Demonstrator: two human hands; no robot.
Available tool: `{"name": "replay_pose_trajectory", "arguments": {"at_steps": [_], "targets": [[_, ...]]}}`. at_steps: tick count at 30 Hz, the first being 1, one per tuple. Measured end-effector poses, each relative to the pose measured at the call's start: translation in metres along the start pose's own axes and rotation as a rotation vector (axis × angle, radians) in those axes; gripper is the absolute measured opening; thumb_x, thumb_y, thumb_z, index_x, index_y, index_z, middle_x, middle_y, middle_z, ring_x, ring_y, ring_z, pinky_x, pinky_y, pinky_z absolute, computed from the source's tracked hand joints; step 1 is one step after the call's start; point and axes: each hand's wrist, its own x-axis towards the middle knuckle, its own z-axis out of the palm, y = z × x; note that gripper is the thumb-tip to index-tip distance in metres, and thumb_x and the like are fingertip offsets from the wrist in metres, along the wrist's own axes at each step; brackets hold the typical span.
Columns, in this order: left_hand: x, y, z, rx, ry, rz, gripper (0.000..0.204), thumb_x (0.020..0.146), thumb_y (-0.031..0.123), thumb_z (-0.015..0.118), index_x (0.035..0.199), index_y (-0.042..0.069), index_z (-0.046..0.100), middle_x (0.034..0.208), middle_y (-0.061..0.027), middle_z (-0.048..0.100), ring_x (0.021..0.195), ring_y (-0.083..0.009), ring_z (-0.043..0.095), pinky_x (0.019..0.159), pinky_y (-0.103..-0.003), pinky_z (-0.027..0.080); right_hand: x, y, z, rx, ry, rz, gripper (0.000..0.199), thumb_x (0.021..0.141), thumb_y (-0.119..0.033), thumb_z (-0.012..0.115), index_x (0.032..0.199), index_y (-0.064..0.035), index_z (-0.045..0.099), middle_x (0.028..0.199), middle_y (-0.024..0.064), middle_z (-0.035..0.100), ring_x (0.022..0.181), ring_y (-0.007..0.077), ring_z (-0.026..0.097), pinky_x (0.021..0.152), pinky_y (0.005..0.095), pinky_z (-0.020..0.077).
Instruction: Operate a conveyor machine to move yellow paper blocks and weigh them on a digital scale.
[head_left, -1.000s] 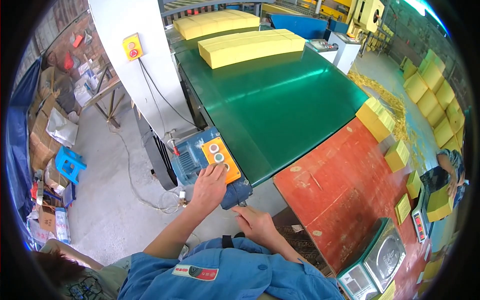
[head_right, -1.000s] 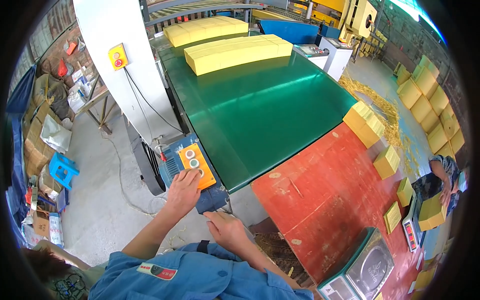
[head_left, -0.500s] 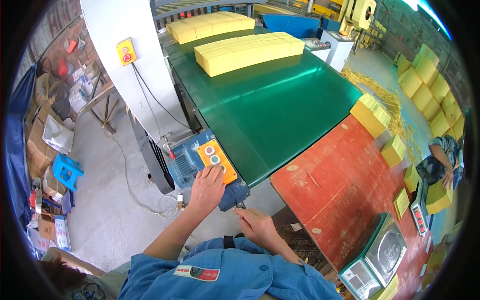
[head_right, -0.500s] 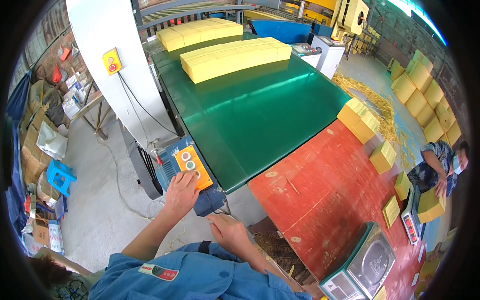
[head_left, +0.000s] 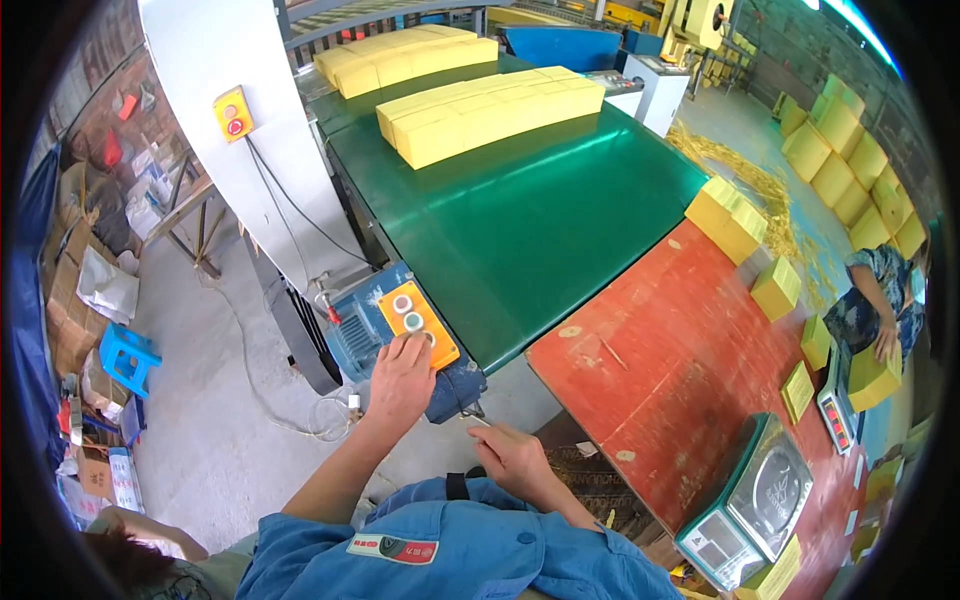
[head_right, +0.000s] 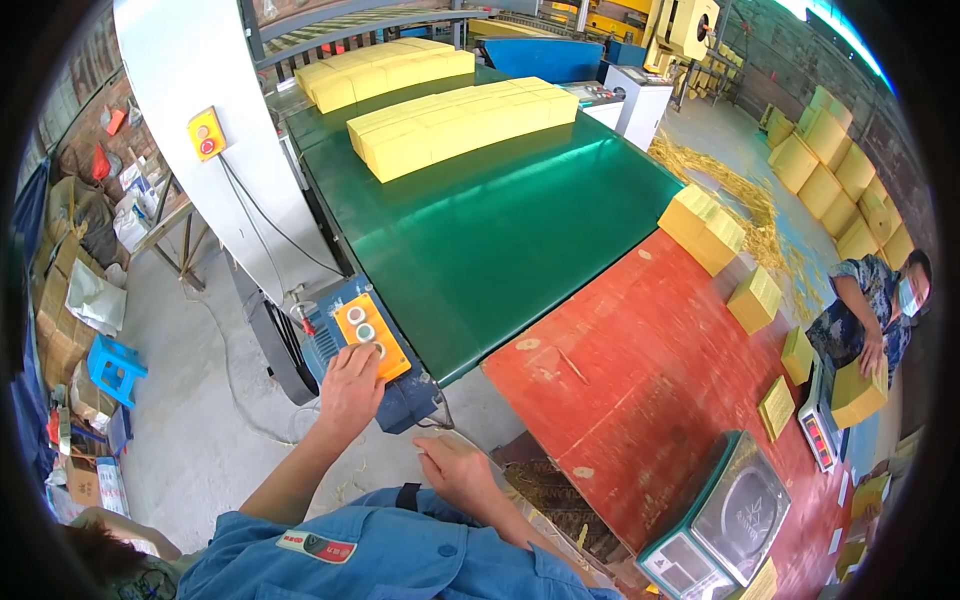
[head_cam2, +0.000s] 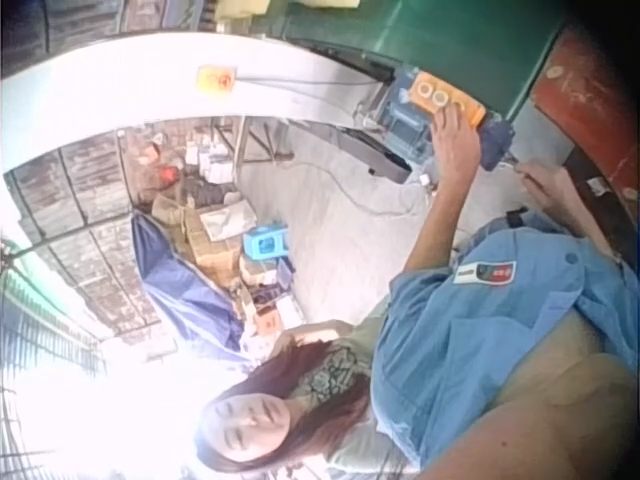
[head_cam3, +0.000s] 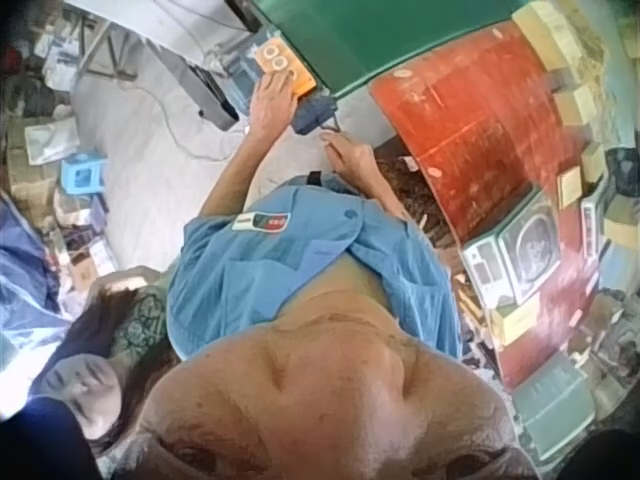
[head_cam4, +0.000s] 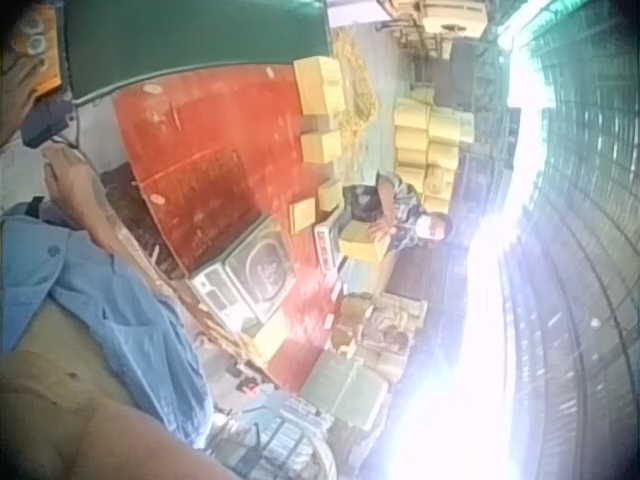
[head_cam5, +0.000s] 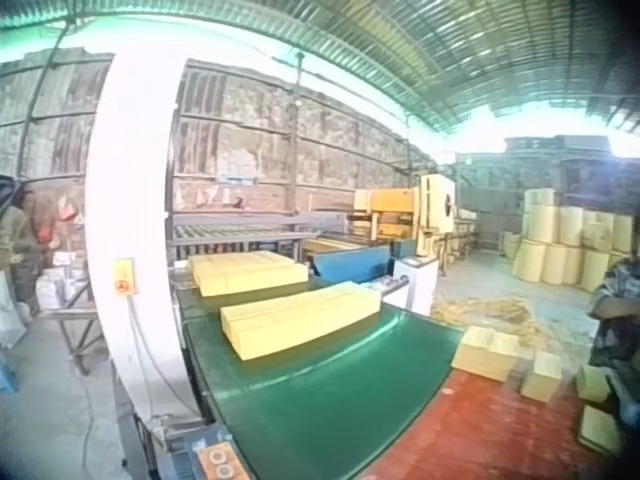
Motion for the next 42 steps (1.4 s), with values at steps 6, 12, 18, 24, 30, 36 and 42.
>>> {"name": "replay_pose_trajectory", "arguments": {"at_steps": [6,12,18,24,30,36,42], "targets": [[0.001,-0.001,-0.001,0.024,-0.012,0.006,0.045,0.073,0.011,0.073,0.114,-0.005,0.061,0.120,-0.0135,0.057,0.113,-0.0302,0.054,0.090,-0.040,0.046,-0.008,0.001,-0.005,-0.012,0.013,0.027,0.019,0.087,-0.006,0.065,0.105,-0.0039,0.067,0.090,0.0148,0.069,0.081,0.0340,0.068,0.070,0.0413,0.0555],[0.002,0.002,-0.001,0.026,-0.002,0.030,0.045,0.072,0.010,0.073,0.113,-0.004,0.062,0.117,-0.0133,0.059,0.110,-0.0304,0.055,0.090,-0.040,0.046,-0.018,0.002,-0.008,-0.008,0.023,0.041,0.019,0.087,-0.007,0.065,0.106,-0.0046,0.067,0.093,0.0151,0.069,0.082,0.0348,0.069,0.071,0.0417,0.0557],[-0.001,-0.009,-0.005,0.014,-0.023,0.055,0.043,0.073,0.014,0.073,0.112,-0.002,0.062,0.115,-0.0117,0.059,0.108,-0.0290,0.055,0.090,-0.039,0.047,-0.015,0.002,-0.009,0.015,-0.012,0.045,0.021,0.087,-0.007,0.065,0.108,-0.0041,0.067,0.092,0.0160,0.068,0.081,0.0353,0.068,0.070,0.0424,0.0554],[0.003,-0.011,0.001,-0.044,-0.026,0.060,0.042,0.074,0.014,0.073,0.112,-0.001,0.061,0.119,-0.0112,0.058,0.113,-0.0296,0.054,0.093,-0.042,0.046,-0.011,0.000,-0.010,0.013,-0.038,0.085,0.021,0.087,-0.002,0.063,0.108,-0.0002,0.069,0.089,0.0177,0.069,0.077,0.0315,0.070,0.069,0.0373,0.0554],[-0.004,-0.015,0.004,-0.016,-0.026,0.043,0.043,0.074,0.013,0.074,0.112,-0.001,0.061,0.120,-0.0118,0.057,0.113,-0.0294,0.054,0.095,-0.040,0.046,-0.008,0.000,-0.004,0.019,-0.055,0.055,0.021,0.087,-0.002,0.063,0.107,0.0002,0.069,0.086,0.0164,0.068,0.074,0.0319,0.068,0.066,0.0361,0.0540],[-0.006,-0.012,0.006,-0.007,0.025,0.053,0.041,0.075,0.012,0.072,0.112,-0.002,0.061,0.118,-0.0124,0.059,0.110,-0.0291,0.055,0.092,-0.040,0.047,-0.008,-0.001,-0.001,0.016,0.015,-0.018,0.022,0.087,-0.002,0.063,0.108,0.0006,0.068,0.084,0.0168,0.067,0.072,0.0320,0.067,0.064,0.0362,0.0535],[-0.004,-0.008,0.009,0.013,0.023,0.047,0.042,0.075,0.011,0.072,0.113,-0.001,0.062,0.119,-0.0114,0.059,0.110,-0.0284,0.055,0.093,-0.039,0.047,-0.007,0.000,-0.010,-0.052,0.008,0.084,0.032,0.086,-0.001,0.063,0.118,0.0010,0.062,0.085,0.0163,0.067,0.072,0.0303,0.068,0.065,0.0377,0.0539]]}}
